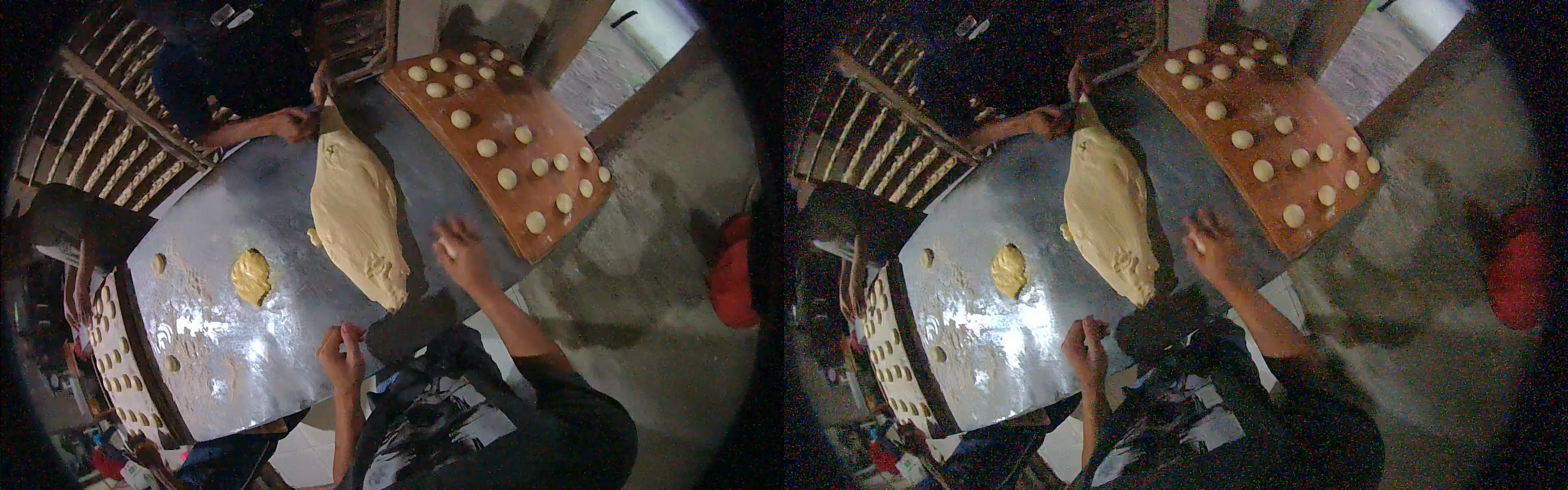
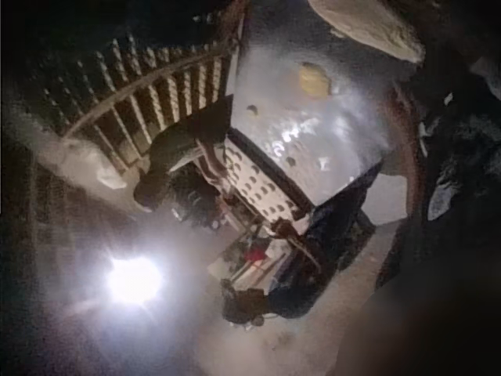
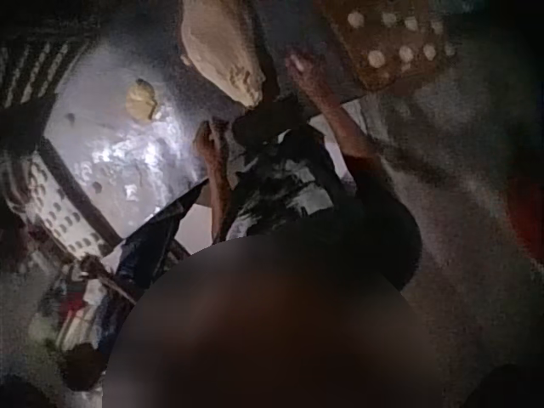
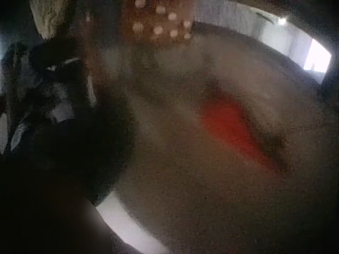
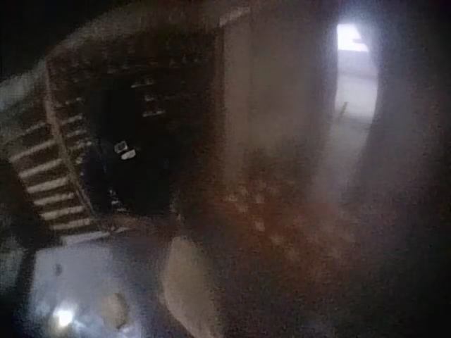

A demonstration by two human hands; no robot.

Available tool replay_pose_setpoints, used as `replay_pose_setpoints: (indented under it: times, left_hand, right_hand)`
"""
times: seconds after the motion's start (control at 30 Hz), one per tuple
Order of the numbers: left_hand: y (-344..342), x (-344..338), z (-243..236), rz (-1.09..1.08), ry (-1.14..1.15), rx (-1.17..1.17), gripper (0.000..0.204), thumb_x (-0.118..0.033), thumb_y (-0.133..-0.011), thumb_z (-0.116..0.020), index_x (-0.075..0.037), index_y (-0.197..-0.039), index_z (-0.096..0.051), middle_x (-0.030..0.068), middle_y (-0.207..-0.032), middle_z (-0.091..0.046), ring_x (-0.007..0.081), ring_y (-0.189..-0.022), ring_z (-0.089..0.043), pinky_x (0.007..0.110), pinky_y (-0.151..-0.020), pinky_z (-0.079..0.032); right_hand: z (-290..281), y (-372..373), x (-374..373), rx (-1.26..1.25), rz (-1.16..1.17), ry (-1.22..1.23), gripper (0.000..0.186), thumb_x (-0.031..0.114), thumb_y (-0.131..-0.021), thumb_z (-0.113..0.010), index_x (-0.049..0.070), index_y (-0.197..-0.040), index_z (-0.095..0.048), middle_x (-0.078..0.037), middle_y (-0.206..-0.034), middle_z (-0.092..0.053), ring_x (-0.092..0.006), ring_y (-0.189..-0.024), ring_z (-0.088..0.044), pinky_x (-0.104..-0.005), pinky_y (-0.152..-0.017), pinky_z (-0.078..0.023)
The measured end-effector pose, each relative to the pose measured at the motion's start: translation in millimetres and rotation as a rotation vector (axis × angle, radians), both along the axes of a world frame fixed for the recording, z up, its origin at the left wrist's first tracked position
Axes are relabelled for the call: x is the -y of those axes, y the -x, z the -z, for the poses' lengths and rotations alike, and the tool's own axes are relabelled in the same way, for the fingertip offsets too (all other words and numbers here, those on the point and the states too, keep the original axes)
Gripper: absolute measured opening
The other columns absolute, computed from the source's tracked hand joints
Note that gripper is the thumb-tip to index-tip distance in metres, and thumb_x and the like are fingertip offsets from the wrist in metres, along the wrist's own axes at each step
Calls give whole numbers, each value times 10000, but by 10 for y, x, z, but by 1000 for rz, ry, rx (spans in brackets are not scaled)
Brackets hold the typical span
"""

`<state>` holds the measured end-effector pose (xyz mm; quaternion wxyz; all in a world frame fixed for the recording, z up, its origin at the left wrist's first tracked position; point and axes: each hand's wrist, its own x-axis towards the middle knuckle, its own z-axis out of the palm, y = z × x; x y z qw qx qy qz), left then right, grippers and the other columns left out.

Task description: The person shapes dough into rings and balls by hand on a floured metal table. They tear off portions from a large dough mass, roll them into balls, and form rings by pressing a finger into the center, placing the finished pieces on a wooden board.

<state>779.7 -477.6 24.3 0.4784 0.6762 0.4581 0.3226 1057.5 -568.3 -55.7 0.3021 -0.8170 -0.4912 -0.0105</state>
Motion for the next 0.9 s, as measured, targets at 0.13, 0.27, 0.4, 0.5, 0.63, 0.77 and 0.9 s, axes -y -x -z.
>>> replay_pose_setpoints:
  times: [0.13, 0.27, 0.4, 0.5, 0.63, 0.77, 0.9]
  left_hand:
    - [-203, 170, -84, 42, -163, -151, 269, -152, -1006, -585, -5, -802, -683, 118, -720, -673, 217, -634, -664, 333, -584, -491]
    - [-266, 286, -140, -111, -154, -285, 188, -202, -1007, -608, -21, -1019, -655, 133, -697, -662, 257, -621, -660, 367, -590, -500]
    - [-909, 540, 12, 84, -594, -633, 524, -308, -995, -626, -2, -1371, -426, 271, -1064, -649, 418, -863, -688, 484, -687, -545]
    - [-937, 409, 412, 133, -251, -675, 531, -248, -988, -604, 29, -1383, -382, 318, -1227, -585, 503, -974, -646, 546, -731, -530]
    - [-786, 282, 597, 251, -396, -450, 461, -146, -990, -554, 6, -1392, -388, 318, -1220, -588, 545, -956, -626, 577, -754, -513]
    - [-873, 519, 110, 120, -182, -467, 411, -82, -996, -515, -21, -1391, -418, 260, -1040, -621, 398, -799, -658, 487, -653, -512]
    - [-838, 849, -133, -74, 42, -319, 385, -72, -1009, -486, -23, -1389, -446, 194, -908, -600, 228, -687, -608, 381, -574, -478]
  right_hand:
    - [-367, -50, -385, 152, 121, -127, 476, 291, -961, -651, 120, -1400, -583, -252, -1322, -613, -432, -1249, -574, -571, -1082, -413]
    - [-585, -70, 224, -233, 262, -429, 539, 338, -939, -678, 111, -1411, -553, -225, -1139, -703, -419, -1068, -672, -572, -990, -477]
    - [-552, -76, 53, -270, 156, 353, 431, 338, -859, -742, 133, -1225, -643, -195, -999, -726, -371, -910, -719, -508, -848, -538]
    - [-611, -634, -138, -320, 24, 92, 340, 320, -835, -747, 142, -1104, -640, -166, -874, -708, -361, -845, -704, -446, -744, -539]
    - [-1688, -2494, 484, 118, 436, -585, 347, 319, -886, -697, 106, -1150, -624, -173, -901, -688, -375, -867, -680, -445, -754, -535]
    - [-1142, -3564, 1285, 153, 766, -134, 380, 319, -933, -646, 64, -1211, -604, -199, -987, -684, -404, -912, -669, -474, -779, -532]
    - [-940, -1487, 967, -64, 478, -373, 418, 320, -980, -596, 22, -1272, -585, -226, -1073, -680, -433, -958, -657, -503, -803, -530]
